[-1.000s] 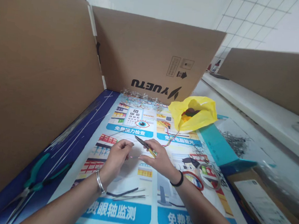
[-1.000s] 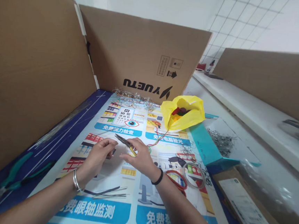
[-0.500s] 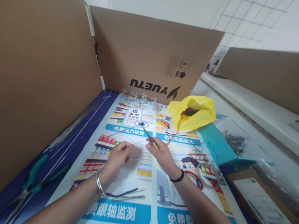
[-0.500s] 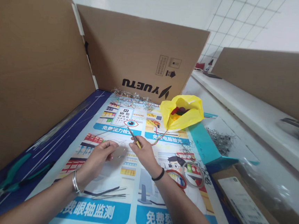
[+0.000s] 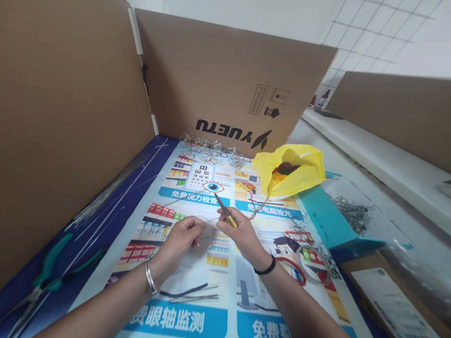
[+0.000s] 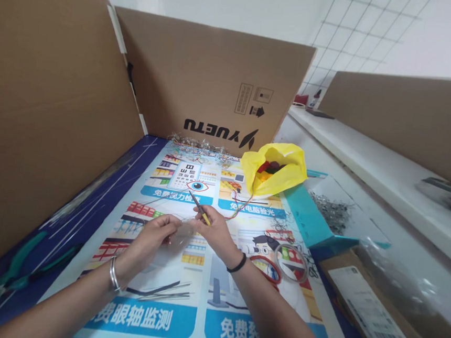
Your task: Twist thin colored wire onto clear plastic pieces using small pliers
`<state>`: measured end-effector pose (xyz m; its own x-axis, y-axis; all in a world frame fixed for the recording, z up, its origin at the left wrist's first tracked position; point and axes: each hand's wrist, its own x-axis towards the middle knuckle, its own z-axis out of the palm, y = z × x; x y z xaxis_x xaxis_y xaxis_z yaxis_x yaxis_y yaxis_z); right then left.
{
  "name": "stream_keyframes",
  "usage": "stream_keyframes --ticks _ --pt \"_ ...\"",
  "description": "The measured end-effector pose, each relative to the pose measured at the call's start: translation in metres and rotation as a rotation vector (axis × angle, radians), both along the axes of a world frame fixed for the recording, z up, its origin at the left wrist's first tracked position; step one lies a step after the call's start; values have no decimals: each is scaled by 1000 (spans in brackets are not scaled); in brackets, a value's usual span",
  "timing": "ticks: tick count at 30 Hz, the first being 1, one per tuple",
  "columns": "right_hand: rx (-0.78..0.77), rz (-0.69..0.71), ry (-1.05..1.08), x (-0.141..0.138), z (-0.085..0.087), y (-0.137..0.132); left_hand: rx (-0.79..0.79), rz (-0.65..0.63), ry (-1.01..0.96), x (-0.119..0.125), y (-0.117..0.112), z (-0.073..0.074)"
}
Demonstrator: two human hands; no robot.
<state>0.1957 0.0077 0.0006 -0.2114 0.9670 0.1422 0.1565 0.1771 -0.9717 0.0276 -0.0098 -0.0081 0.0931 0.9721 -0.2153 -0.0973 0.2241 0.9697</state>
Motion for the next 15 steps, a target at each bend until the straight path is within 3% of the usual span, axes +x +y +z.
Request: stream_keyframes --ticks 4,8,12,15 --pt "4 -67 -17 2 -4 3 -17 -70 -5 2 -2 3" --pt "-28 -128 -11 4 -2 3 1 -3 -2 0 1 0" --pt "-163 -26 118 0 3 -5 44 61 24 -3 4 -5" --pt "-236 38 226 -6 5 -10 34 20 21 -3 4 -5"
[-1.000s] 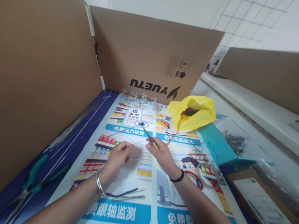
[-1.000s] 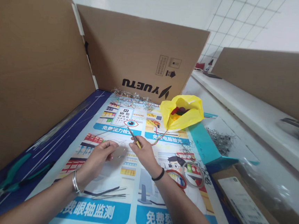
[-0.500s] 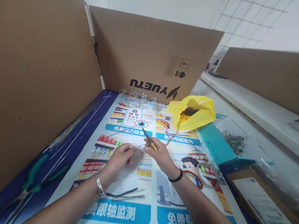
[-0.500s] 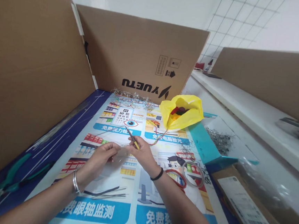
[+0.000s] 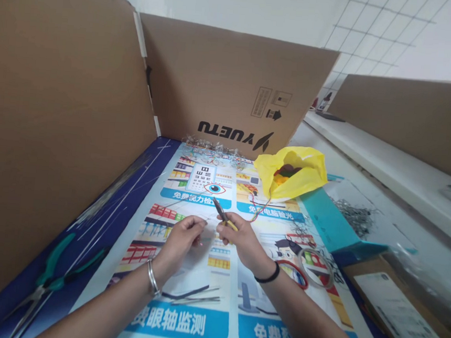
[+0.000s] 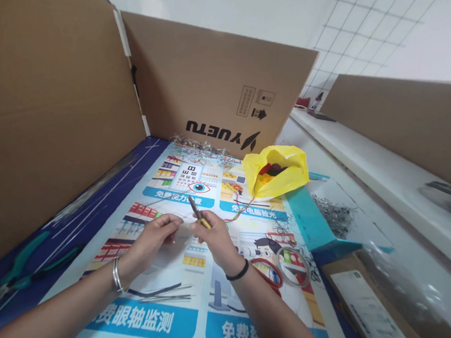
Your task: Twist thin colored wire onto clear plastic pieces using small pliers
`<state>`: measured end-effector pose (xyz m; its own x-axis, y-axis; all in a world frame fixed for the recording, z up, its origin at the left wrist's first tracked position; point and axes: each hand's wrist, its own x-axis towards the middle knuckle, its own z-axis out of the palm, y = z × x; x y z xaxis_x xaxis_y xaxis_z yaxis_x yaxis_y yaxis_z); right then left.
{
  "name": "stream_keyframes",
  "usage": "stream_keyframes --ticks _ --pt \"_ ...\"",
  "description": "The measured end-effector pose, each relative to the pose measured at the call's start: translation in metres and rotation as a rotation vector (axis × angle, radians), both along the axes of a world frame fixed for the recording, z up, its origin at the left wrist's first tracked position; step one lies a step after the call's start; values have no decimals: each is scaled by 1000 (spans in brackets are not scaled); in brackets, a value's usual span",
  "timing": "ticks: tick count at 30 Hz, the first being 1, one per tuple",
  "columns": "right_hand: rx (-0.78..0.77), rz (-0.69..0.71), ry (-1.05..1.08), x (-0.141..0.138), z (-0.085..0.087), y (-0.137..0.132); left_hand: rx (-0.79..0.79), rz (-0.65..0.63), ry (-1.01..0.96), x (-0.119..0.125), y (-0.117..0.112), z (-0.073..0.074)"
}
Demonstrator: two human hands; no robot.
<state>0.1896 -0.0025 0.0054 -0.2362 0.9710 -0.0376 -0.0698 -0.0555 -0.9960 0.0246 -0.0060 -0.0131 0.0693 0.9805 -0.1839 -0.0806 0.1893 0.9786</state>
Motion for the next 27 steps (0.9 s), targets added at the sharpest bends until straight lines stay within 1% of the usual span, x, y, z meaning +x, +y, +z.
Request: stream_keyframes --ticks 3,7,11,15,18,20,22,25,27 --pt "-36 -19 10 -4 0 -2 -30 -62 -8 1 0 3" --pt "-42 -56 -60 -3 1 -2 -34 -119 10 0 0 6" --pt "-32 -6 -92 -1 1 -1 -2 -154 52 -2 3 6" --pt "-22 26 -134 -3 2 -3 41 -175 111 -2 5 1" --pt "-11 60 -183 -5 4 -5 39 -181 130 -1 5 -2" --pt "27 93 -231 -4 5 -5 28 -188 119 -1 4 -1" --pt "117 111 -299 -1 6 -4 14 -184 88 -2 3 2" --pt "290 84 -425 11 8 4 -32 -184 -3 -7 4 10" --pt "356 60 -508 21 9 11 -65 -184 -74 -12 6 16"
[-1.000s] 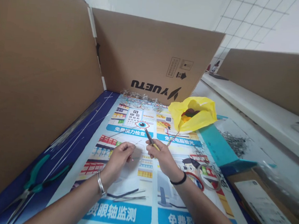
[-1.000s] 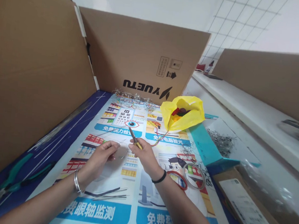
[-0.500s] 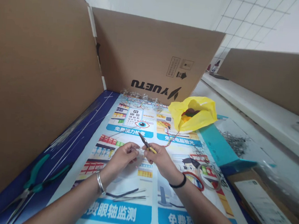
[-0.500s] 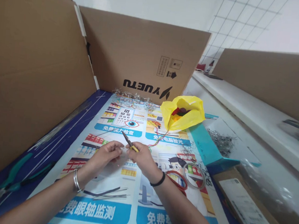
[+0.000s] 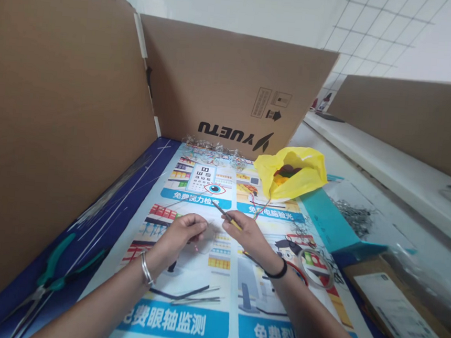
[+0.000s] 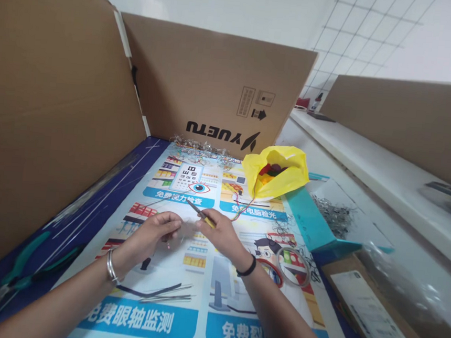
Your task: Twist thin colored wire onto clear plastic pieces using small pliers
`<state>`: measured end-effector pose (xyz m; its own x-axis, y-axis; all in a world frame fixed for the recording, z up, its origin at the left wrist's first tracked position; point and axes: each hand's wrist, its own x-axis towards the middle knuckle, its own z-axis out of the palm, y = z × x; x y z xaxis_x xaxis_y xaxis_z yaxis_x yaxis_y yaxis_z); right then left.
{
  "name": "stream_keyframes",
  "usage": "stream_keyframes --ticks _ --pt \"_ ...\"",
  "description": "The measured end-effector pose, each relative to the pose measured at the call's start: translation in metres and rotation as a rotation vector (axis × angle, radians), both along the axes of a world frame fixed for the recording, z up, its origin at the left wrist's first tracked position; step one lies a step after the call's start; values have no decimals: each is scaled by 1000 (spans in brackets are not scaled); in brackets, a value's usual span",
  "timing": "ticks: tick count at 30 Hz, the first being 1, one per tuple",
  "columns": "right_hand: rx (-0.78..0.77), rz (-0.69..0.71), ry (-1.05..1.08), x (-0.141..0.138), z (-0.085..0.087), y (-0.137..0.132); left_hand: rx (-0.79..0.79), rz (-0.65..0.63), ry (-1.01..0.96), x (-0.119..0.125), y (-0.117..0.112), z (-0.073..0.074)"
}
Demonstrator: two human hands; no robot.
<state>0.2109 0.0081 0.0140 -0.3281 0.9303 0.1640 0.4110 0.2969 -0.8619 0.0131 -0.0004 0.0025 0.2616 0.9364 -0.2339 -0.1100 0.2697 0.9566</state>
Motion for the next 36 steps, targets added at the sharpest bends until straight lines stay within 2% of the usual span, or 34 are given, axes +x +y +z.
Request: stream_keyframes --ticks 5,8,16,24,27,31,36 --pt "213 57 -254 18 -4 13 -7 3 -148 -8 3 8" --pt "277 92 -305 20 -7 14 7 -12 -206 -10 3 8" --pt "189 143 -221 23 -8 15 7 -1 -272 -12 6 5" --pt "157 159 -256 16 -5 12 1 -5 -272 -12 4 6" --pt "130 139 -250 15 -8 11 17 11 -217 -10 5 6" --pt "127 85 -268 15 -11 12 85 136 -44 -7 8 4" --pt "122 56 -340 13 -13 13 197 218 182 -7 13 -5"
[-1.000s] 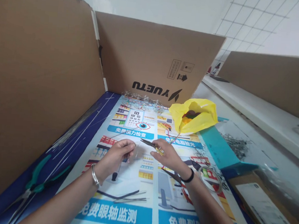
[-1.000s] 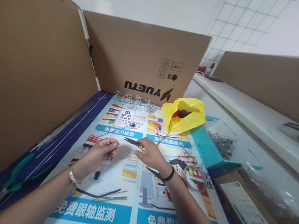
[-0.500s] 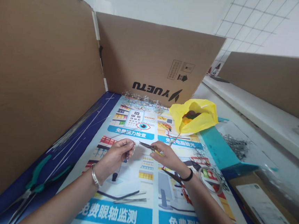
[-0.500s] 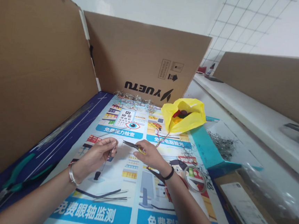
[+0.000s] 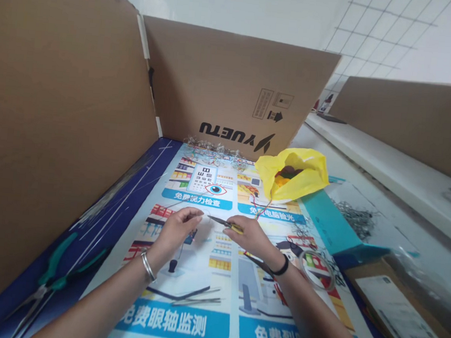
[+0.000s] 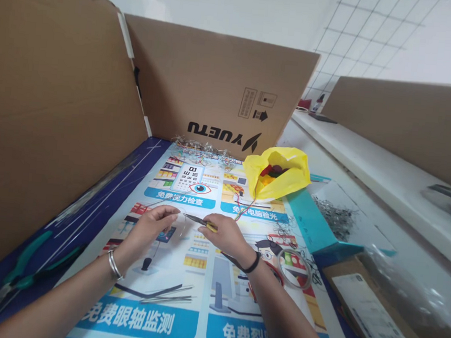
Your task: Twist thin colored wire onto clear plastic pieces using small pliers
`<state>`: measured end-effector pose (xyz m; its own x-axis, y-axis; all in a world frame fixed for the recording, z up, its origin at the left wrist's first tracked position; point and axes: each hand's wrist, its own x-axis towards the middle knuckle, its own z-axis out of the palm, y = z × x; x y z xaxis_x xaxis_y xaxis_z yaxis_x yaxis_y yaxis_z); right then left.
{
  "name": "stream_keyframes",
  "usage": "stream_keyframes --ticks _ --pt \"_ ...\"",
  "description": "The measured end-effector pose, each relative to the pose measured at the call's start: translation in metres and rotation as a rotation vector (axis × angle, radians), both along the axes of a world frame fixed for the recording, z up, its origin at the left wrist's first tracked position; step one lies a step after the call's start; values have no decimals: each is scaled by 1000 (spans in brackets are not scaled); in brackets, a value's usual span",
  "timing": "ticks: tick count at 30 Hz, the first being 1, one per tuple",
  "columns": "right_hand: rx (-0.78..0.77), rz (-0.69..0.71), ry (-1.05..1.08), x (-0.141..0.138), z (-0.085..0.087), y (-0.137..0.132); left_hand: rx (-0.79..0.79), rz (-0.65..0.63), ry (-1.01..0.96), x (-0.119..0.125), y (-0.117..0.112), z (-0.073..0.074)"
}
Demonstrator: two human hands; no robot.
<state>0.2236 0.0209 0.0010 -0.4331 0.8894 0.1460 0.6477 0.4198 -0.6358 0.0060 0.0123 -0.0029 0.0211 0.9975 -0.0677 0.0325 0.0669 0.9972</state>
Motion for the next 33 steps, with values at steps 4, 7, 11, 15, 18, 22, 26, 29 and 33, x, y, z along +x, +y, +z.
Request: stream_keyframes --ticks 4,7,11,15,18,22,26,29,33 --pt "-1 -28 -26 0 -2 1 102 10 120 -2 2 -7" --pt "-1 -33 -14 1 -3 1 62 -66 69 -2 2 -8" --pt "16 -22 -11 2 -3 2 -53 -142 -71 0 0 -5" --pt "36 -30 5 2 -3 3 -91 -142 -123 1 0 -2" --pt "41 -29 -3 4 -3 3 -79 -144 -119 0 -1 -1" --pt "44 3 -22 4 -1 3 -75 -134 -118 -1 -1 1" --pt "63 12 -61 1 0 1 -82 -146 -97 -1 -2 3" --pt "97 -21 -91 -1 -1 0 -73 -175 -86 -1 -2 3" --pt "108 -10 -107 -1 -4 1 -62 -220 -99 -1 -3 4"
